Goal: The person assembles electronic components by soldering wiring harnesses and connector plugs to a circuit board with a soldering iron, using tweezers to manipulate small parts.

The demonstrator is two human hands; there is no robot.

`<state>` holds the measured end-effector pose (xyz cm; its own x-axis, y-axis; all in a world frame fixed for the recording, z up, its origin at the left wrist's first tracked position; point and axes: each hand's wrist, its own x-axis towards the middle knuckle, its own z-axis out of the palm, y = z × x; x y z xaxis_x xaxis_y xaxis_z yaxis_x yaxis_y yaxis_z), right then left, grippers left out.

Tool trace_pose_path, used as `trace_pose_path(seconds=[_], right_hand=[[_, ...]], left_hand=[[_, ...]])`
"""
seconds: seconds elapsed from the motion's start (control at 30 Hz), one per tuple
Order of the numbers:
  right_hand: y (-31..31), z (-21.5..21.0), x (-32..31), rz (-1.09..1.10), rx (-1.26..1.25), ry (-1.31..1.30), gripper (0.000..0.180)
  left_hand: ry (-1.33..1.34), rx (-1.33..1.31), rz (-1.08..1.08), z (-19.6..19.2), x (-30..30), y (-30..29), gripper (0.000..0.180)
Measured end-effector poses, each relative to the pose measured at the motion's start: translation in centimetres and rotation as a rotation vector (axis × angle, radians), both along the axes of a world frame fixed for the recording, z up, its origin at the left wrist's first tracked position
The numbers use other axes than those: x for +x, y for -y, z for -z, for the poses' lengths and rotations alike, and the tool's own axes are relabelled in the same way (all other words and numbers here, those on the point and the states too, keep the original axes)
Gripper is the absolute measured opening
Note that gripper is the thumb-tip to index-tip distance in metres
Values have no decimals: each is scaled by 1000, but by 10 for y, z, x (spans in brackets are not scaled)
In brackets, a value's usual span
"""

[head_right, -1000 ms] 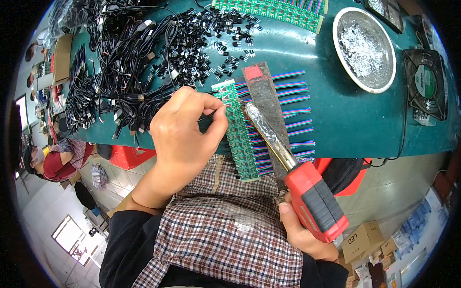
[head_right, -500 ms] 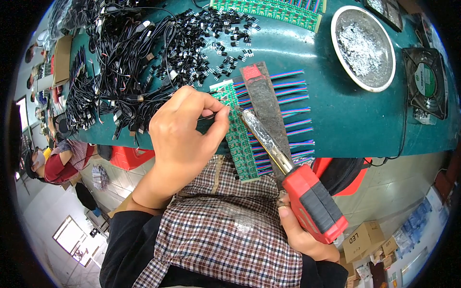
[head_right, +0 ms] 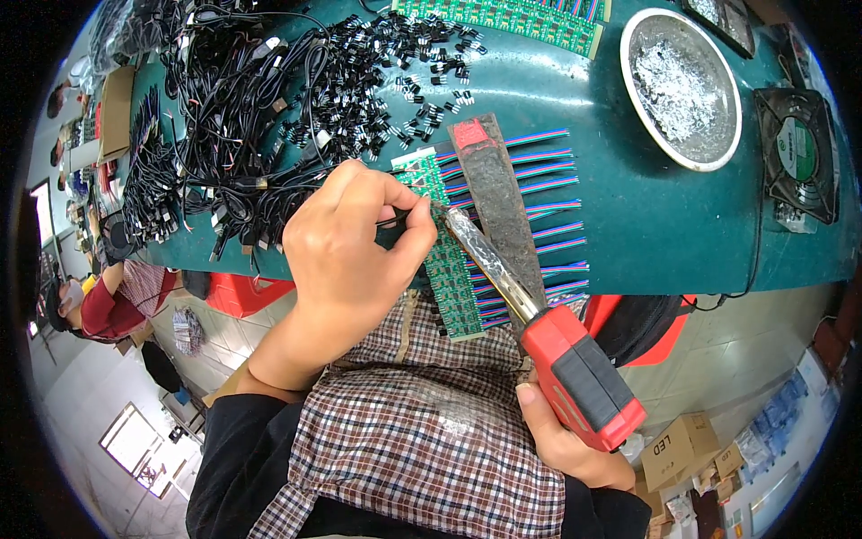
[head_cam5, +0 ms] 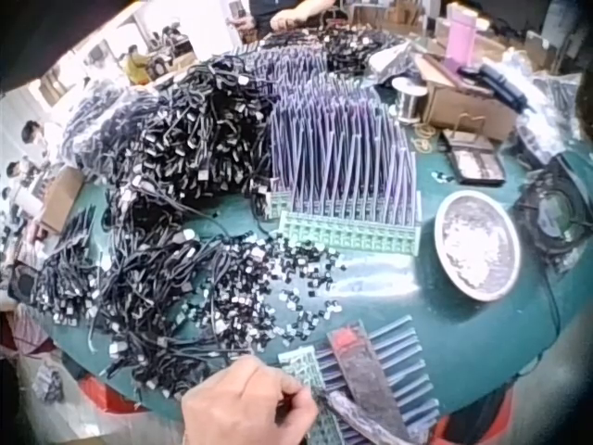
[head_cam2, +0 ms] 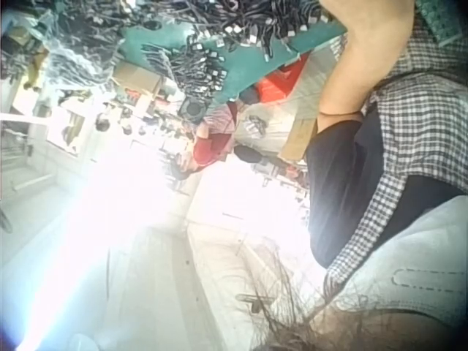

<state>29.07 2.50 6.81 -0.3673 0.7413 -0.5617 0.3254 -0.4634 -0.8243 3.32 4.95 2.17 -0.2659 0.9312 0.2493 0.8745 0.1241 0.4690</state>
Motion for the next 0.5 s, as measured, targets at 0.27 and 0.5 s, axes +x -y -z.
trace_pose_path(seconds=[0.27,0.5], right_hand=[[-1,1,5,-57,45,2,20],[-3,-2,1,-5,10,-9,18]], left_hand=[[-36,30,4,1,0,0,26],[-21,42,13,1,0,-1,26]])
